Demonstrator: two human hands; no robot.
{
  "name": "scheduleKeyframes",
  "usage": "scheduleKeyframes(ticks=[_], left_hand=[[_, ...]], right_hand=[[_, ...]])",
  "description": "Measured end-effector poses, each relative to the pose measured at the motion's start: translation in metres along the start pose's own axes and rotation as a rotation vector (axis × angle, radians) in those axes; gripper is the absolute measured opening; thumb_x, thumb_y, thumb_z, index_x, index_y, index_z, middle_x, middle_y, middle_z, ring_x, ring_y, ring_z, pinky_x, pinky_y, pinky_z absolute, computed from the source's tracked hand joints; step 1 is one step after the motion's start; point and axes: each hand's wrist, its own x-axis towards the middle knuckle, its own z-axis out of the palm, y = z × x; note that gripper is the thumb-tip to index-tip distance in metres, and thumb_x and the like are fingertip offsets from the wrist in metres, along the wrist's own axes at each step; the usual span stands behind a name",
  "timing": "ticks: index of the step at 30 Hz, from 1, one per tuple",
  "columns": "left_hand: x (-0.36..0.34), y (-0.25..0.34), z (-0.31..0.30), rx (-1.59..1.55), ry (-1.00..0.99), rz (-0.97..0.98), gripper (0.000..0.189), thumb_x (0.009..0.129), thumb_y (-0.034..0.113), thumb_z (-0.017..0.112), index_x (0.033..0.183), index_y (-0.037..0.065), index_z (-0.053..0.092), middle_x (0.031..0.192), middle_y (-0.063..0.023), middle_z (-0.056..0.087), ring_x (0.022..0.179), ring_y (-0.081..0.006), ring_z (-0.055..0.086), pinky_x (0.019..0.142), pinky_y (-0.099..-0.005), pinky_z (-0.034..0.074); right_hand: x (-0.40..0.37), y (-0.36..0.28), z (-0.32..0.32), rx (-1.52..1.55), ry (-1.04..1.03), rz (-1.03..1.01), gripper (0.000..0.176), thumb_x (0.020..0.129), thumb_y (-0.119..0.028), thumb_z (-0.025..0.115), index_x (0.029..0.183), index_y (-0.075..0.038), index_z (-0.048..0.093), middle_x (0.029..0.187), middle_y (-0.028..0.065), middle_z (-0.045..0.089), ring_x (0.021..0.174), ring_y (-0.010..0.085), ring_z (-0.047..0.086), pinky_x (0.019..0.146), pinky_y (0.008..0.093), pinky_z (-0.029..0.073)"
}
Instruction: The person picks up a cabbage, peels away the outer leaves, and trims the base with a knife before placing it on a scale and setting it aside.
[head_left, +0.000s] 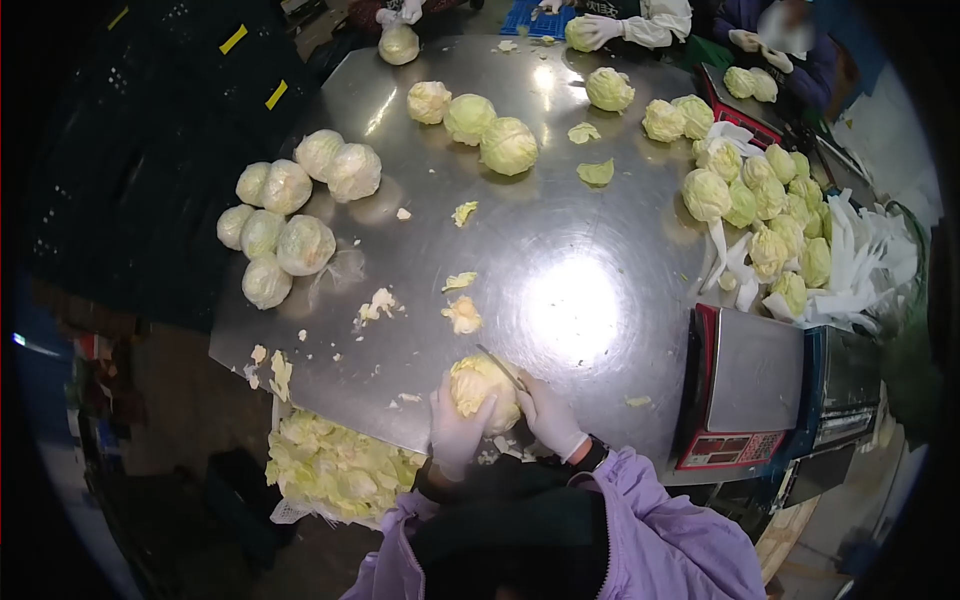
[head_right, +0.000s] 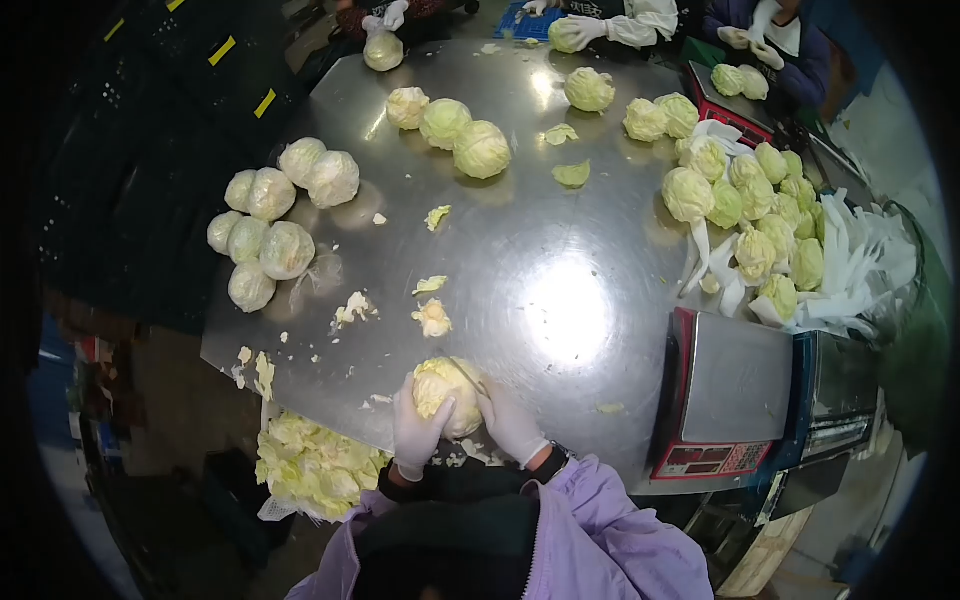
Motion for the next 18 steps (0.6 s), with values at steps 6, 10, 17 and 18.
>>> scheduleKeyframes(ticks=[6, 10, 17, 18], left_hand=[[0.002, -0.018, 0.001, -0.089, 0.030, 0.052, 0.079, 0.077, 0.030, 0.076, 0.136, -0.005, 0.037, 0.124, -0.0263, 0.043, 0.116, -0.0383, 0.047, 0.098, -0.0420, 0.040], [0.000, -0.004, -0.002, -0.038, 0.015, -0.003, 0.075, 0.079, 0.024, 0.076, 0.136, -0.006, 0.037, 0.126, -0.0244, 0.044, 0.119, -0.0342, 0.045, 0.102, -0.0406, 0.038], [0.005, -0.008, 0.006, 0.009, 0.045, 0.076, 0.075, 0.078, 0.031, 0.076, 0.133, -0.005, 0.040, 0.123, -0.0256, 0.044, 0.114, -0.0380, 0.048, 0.098, -0.0431, 0.040], [0.006, -0.009, 0.005, 0.013, 0.046, 0.083, 0.075, 0.078, 0.031, 0.076, 0.133, -0.005, 0.040, 0.123, -0.0256, 0.044, 0.114, -0.0380, 0.048, 0.098, -0.0431, 0.040]], right_hand=[[0.024, 0.049, -0.016, 0.062, 0.085, 0.137, 0.036, 0.096, -0.019, 0.047, 0.129, -0.006, 0.051, 0.100, 0.0218, 0.065, 0.091, 0.0367, 0.063, 0.081, 0.0402, 0.050], [0.011, -0.014, -0.036, -0.001, -0.082, 0.130, 0.042, 0.097, -0.023, 0.046, 0.135, -0.007, 0.044, 0.100, 0.0220, 0.065, 0.090, 0.0371, 0.064, 0.077, 0.0414, 0.050], [0.021, 0.009, -0.007, 0.052, -0.067, -0.017, 0.039, 0.096, -0.027, 0.048, 0.128, -0.005, 0.049, 0.105, 0.0246, 0.063, 0.096, 0.0412, 0.061, 0.081, 0.0414, 0.049], [0.024, 0.015, -0.004, 0.057, -0.062, -0.021, 0.039, 0.096, -0.027, 0.048, 0.128, -0.005, 0.049, 0.105, 0.0246, 0.063, 0.096, 0.0412, 0.061, 0.081, 0.0414, 0.049]])
